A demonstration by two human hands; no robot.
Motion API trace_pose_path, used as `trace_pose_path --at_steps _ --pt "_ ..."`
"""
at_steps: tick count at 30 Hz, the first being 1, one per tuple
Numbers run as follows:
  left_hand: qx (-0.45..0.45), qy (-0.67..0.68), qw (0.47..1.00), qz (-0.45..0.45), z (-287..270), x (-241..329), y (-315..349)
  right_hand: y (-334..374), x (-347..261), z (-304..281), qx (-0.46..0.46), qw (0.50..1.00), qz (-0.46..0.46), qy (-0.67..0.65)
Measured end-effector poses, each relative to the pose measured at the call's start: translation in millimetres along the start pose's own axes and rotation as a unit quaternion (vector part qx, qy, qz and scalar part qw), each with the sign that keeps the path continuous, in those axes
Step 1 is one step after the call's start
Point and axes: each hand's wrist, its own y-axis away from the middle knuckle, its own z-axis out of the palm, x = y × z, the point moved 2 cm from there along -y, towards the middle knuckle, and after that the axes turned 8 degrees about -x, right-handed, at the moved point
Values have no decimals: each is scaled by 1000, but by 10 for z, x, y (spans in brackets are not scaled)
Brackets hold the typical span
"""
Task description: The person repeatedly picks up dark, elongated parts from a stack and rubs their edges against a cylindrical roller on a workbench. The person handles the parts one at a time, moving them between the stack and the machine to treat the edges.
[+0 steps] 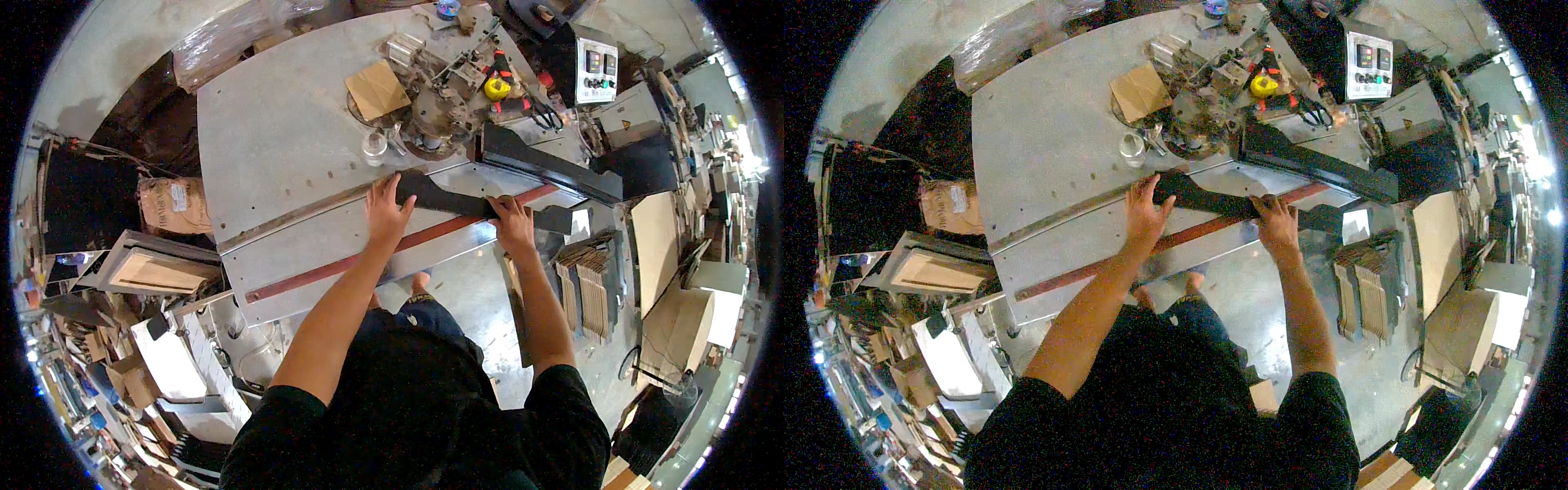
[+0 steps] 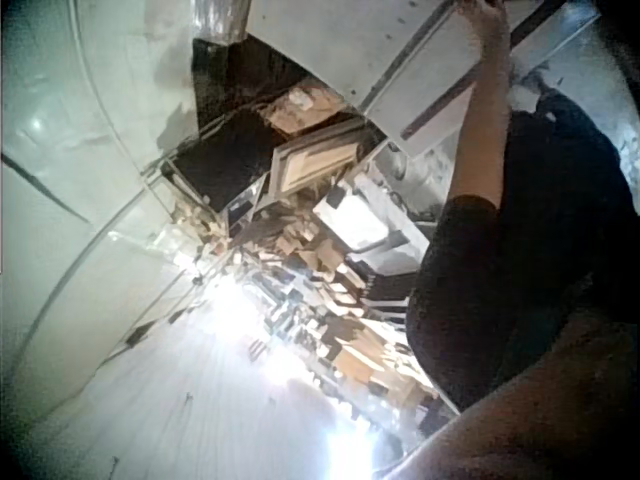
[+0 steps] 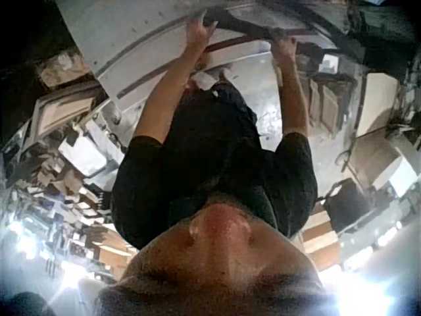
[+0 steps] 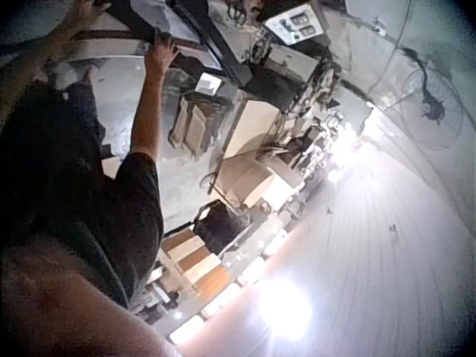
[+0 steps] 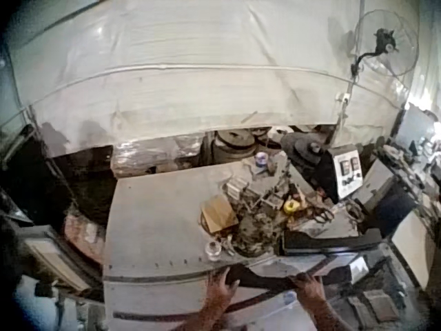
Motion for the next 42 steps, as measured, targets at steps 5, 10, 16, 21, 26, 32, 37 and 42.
trace_pose_path --at_steps 5,10,16,21,26,32,37,42 --pt "39 -32 996 -69 130 102 -90 -84 112 7 35 996 -57 -50" --pt "66 -31 979 -189 154 240 -47 -182 -45 107 84 983 -104 -125" --pt "64 0 975 -213 269 283 -142 -405 -237 239 127 977 -111 -130" --pt "25 -25 982 -183 288 325 -229 -494 -241 293 152 975 -96 -130" --pt "7 -6 986 -167 218 257 -210 -530 -323 281 137 975 -89 -148" --pt "-11 11 980 -200 143 113 -122 -572 -373 330 153 970 -114 -150" --pt "-9 -47 987 -156 48 112 -121 -595 -432 346 143 973 -116 -142" --pt "5 -109 988 -114 31 -163 -69 -633 -519 311 138 970 -125 -156"
